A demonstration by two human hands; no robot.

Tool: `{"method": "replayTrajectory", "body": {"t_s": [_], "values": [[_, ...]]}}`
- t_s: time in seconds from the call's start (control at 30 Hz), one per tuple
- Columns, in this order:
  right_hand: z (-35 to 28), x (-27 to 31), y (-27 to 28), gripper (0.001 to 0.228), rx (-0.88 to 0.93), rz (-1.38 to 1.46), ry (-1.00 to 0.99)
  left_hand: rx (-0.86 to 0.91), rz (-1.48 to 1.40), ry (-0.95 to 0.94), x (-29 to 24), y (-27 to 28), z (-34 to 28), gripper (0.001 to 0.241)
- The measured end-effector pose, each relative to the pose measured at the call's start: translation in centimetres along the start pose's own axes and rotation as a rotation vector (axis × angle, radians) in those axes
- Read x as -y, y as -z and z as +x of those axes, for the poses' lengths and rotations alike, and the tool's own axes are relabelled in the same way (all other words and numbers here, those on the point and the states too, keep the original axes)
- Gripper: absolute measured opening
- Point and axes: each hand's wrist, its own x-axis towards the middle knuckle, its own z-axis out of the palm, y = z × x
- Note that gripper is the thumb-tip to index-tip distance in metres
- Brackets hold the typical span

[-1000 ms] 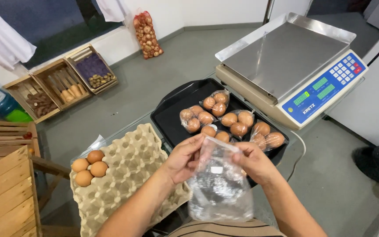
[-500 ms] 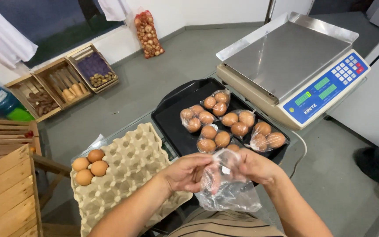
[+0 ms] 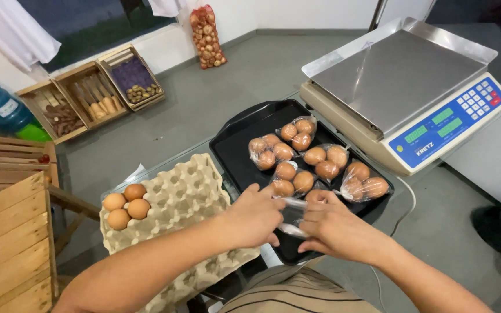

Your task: The person is seen taking eggs from a large cardboard tray and placing them into small plastic bags for individual sale.

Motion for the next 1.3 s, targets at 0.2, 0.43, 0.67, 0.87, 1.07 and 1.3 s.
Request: {"method": "replayTrajectory", "body": {"t_s": [0.2,0.43,0.67,0.87,1.07,1.3], "values": [[0.1,-0.4,-5.3,0.025,-0.026,-0.339,-0.092,0.177,0.083,0.112,0.0,-1.2,0.2,0.048],[0.0,0.1,-7.6,0.024,-0.028,-0.38,-0.105,0.033,0.185,0.042,0.9,-3.5,0.3,0.054],[-0.4,0.6,-8.4,0.022,-0.133,-0.415,-0.086,-0.273,0.226,-0.043,2.1,-5.8,0.5,0.033],[-1.3,0.4,-7.4,0.046,-0.236,-0.207,0.001,-0.316,0.153,-0.119,3.2,-6.4,-0.2,0.038],[-0.7,0.1,-7.8,0.033,-0.291,-0.197,-0.077,-0.628,-0.248,-0.134,2.7,-6.4,-2.5,0.052],[-1.6,-2.1,-10.2,0.029,-0.427,-0.055,-0.08,-0.746,-0.156,0.664,5.1,-5.1,-15.0,0.046]]}}
